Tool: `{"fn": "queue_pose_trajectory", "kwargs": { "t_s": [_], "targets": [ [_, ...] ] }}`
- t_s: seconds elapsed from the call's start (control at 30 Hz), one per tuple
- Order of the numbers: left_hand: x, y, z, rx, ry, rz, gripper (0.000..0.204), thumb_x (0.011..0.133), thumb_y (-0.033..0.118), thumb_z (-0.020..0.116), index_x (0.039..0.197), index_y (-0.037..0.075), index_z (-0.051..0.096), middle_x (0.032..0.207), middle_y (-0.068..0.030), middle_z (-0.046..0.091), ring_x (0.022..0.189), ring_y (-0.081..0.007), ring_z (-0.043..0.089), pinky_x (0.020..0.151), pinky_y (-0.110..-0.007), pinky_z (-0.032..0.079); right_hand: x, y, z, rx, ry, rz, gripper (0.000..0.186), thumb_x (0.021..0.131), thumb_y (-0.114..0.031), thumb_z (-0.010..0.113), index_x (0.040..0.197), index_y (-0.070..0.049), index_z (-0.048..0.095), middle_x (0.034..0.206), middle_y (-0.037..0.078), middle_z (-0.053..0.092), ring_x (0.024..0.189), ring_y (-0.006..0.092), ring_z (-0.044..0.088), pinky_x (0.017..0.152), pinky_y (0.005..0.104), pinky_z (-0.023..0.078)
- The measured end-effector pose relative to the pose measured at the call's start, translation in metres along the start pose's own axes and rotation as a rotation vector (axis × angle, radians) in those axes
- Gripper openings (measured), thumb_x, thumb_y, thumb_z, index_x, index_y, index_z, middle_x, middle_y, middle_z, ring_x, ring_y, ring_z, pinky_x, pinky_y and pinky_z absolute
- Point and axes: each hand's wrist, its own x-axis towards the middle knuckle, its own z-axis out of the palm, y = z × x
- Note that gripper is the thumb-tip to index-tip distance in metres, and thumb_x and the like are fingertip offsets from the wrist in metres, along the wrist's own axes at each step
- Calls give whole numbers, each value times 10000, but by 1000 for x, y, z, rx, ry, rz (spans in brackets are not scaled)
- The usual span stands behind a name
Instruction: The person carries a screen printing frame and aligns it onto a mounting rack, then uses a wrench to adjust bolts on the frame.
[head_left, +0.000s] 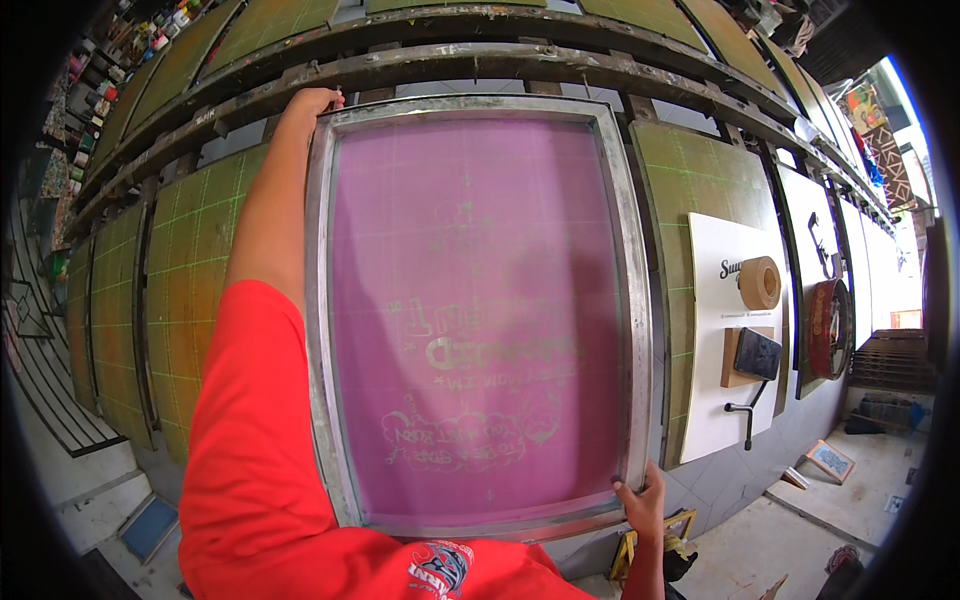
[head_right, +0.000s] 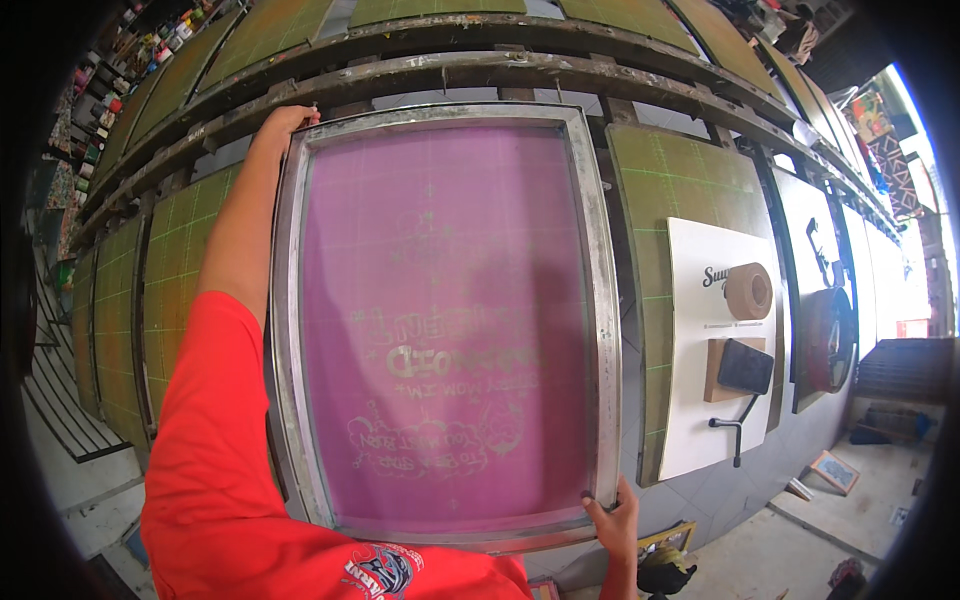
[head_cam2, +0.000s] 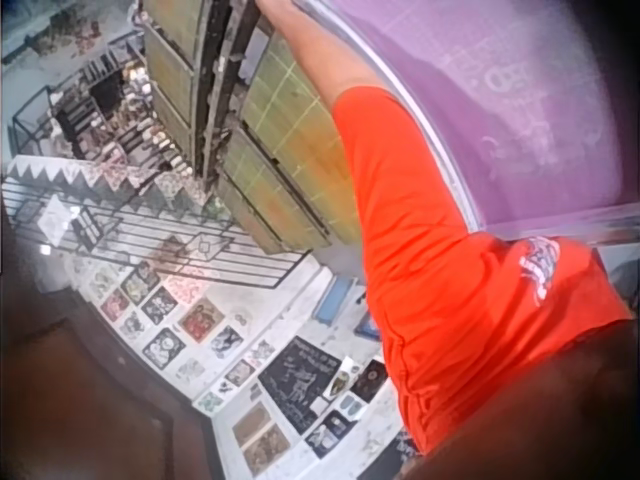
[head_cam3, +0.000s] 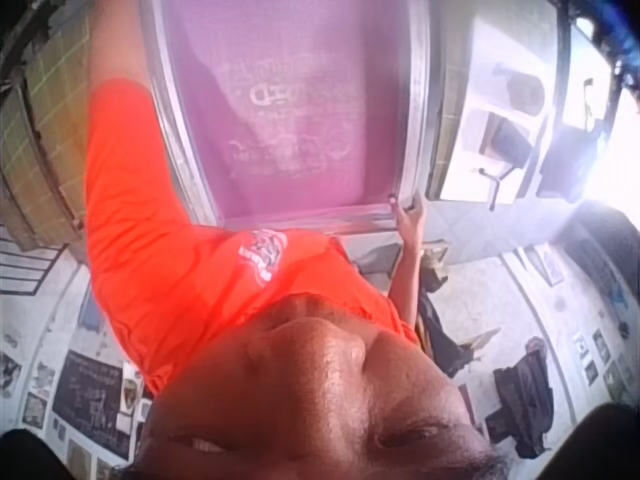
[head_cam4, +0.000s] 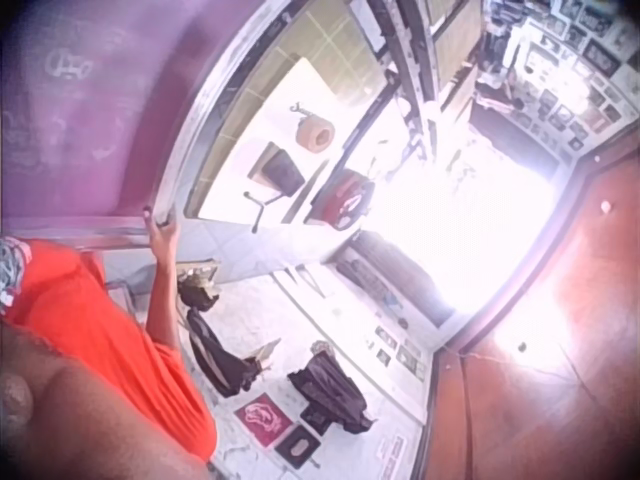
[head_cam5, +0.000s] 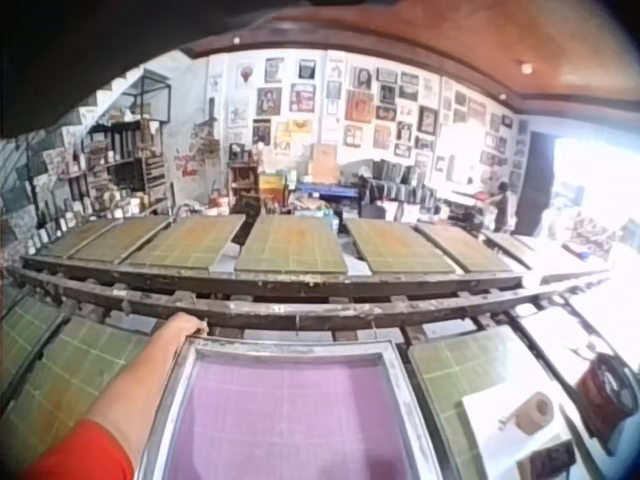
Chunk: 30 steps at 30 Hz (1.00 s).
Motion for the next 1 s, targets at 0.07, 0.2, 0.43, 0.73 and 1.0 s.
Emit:
{"fn": "queue_pose_trajectory", "kwargs": {
  "t_s": [0.07, 0.2, 0.43, 0.73, 1.0],
  "targets": [
    [0, -2, -1, 61, 61, 29, 157, 855, 177, 670, 831, 26, 707, 837, -77, 690, 739, -154, 622, 680, -313, 470, 1, -3, 2, -5, 3, -15, 273, 761, -54, 669, 1017, -3, 587, 872, -1, 598, 790, 90, 517, 724, 262, 432],
    [-17, 14, 8, 443, 212, 60, 231, 793, 239, 731, 856, 16, 725, 936, -155, 711, 845, -207, 681, 746, -338, 506, 0, 0, 0, 0, -3, -12, 318, 754, -33, 663, 1061, 6, 590, 896, 10, 609, 813, 98, 534, 751, 265, 441],
    [-43, 32, 45, 775, 481, 141, 446, 810, 350, 699, 1053, -23, 689, 1175, -256, 628, 1129, -356, 608, 964, -382, 477, -2, 5, -1, -38, 8, -21, 332, 759, -29, 646, 1084, 8, 589, 919, 17, 618, 839, 105, 541, 777, 274, 445],
    [18, 0, 7, 71, 14, 16, 220, 955, 198, 552, 956, 15, 673, 870, -64, 687, 766, -148, 630, 704, -278, 502, 0, -3, -1, 22, -4, -14, 394, 734, 15, 646, 1124, 19, 590, 947, 39, 638, 873, 114, 559, 809, 279, 454],
    [21, -5, 6, 18, 112, 78, 148, 851, 146, 695, 837, -2, 693, 819, -68, 687, 665, -144, 624, 615, -301, 504, 1, 2, -3, 2, -23, -3, 390, 729, -3, 636, 1114, 20, 582, 943, 23, 620, 867, 110, 552, 811, 275, 451]
  ]
}}
